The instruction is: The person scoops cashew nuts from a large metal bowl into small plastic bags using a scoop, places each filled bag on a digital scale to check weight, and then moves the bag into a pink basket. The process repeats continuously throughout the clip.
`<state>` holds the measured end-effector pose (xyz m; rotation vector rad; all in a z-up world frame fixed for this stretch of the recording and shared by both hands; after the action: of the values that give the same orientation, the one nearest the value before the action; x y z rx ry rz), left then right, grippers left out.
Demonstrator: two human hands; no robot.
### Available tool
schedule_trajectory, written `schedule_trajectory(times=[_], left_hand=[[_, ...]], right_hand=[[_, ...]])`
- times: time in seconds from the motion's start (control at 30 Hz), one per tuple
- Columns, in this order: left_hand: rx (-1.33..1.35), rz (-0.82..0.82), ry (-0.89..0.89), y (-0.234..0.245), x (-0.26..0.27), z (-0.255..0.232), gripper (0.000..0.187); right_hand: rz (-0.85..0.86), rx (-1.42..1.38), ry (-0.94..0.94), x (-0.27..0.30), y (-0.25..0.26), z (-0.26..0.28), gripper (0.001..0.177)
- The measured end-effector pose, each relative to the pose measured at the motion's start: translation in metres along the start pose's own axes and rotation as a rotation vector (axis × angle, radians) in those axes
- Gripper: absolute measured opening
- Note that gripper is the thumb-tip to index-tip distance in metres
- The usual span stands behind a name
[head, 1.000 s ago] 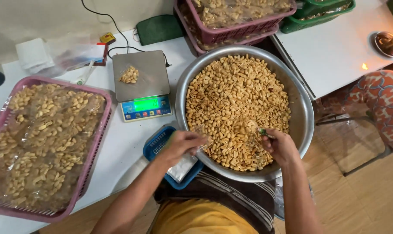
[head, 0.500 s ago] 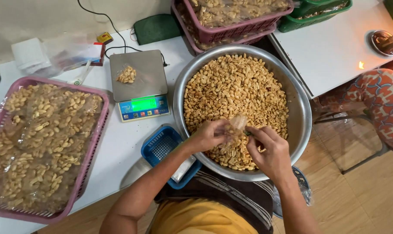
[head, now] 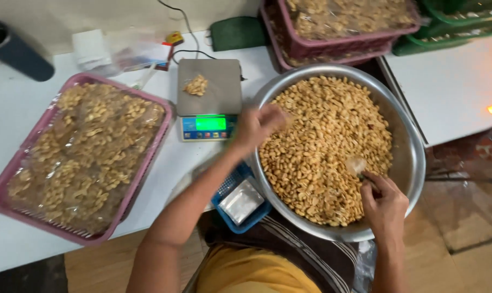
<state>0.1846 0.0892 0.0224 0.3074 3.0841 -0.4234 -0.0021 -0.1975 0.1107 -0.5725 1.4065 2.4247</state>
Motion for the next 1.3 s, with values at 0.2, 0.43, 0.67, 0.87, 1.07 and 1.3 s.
schedule_trajectory(times=[0.2,0.43,0.67,0.87,1.07,1.3], left_hand=[[-0.935,-0.355,-0.341,0.105,-0.047,-0.014,0.008],[-1.313,-0.744,-0.526,0.198,-0.041,0.038,0.025],[-0.265,-0.601,-0.143,0.169,-0.001,-0.044,0.015],[0.009,-0.001,0.189,0.003,0.084,-0.082,0.074],[-0.268,0.462,0.328,-0.070,0.107,-0.017,0.068],[-0.400,0.526,0.354,-0.093,0.106,-0.042,0.066]], right_hand=[[0.206,0.030,-0.154,0.008,-0.034,-0.017,0.026],[0.219,-0.298,-0.439,0.012,-0.045,-0.037,0.025],[-0.120,-0.668,-0.468,0.012,-0.033,-0.038,0.022],[-0.169,-0.828,-0.498,0.004,-0.031,-0.021,0.021],[-0.206,-0.960,-0.478,-0.003,-0.014,0.009,0.024],[-0.226,-0.940,-0.403,-0.004,-0.010,0.018,0.024]])
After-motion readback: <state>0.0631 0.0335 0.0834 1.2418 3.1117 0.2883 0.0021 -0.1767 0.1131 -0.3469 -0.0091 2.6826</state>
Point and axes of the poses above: each hand's wrist, its own x-axis away from the middle knuckle, its own y-axis out of the back of the hand, z = x × y, the point moved 3 cm from there along -x, towards the middle knuckle, and after that the axes turned 12 degrees about y, right-handed, at the moved point
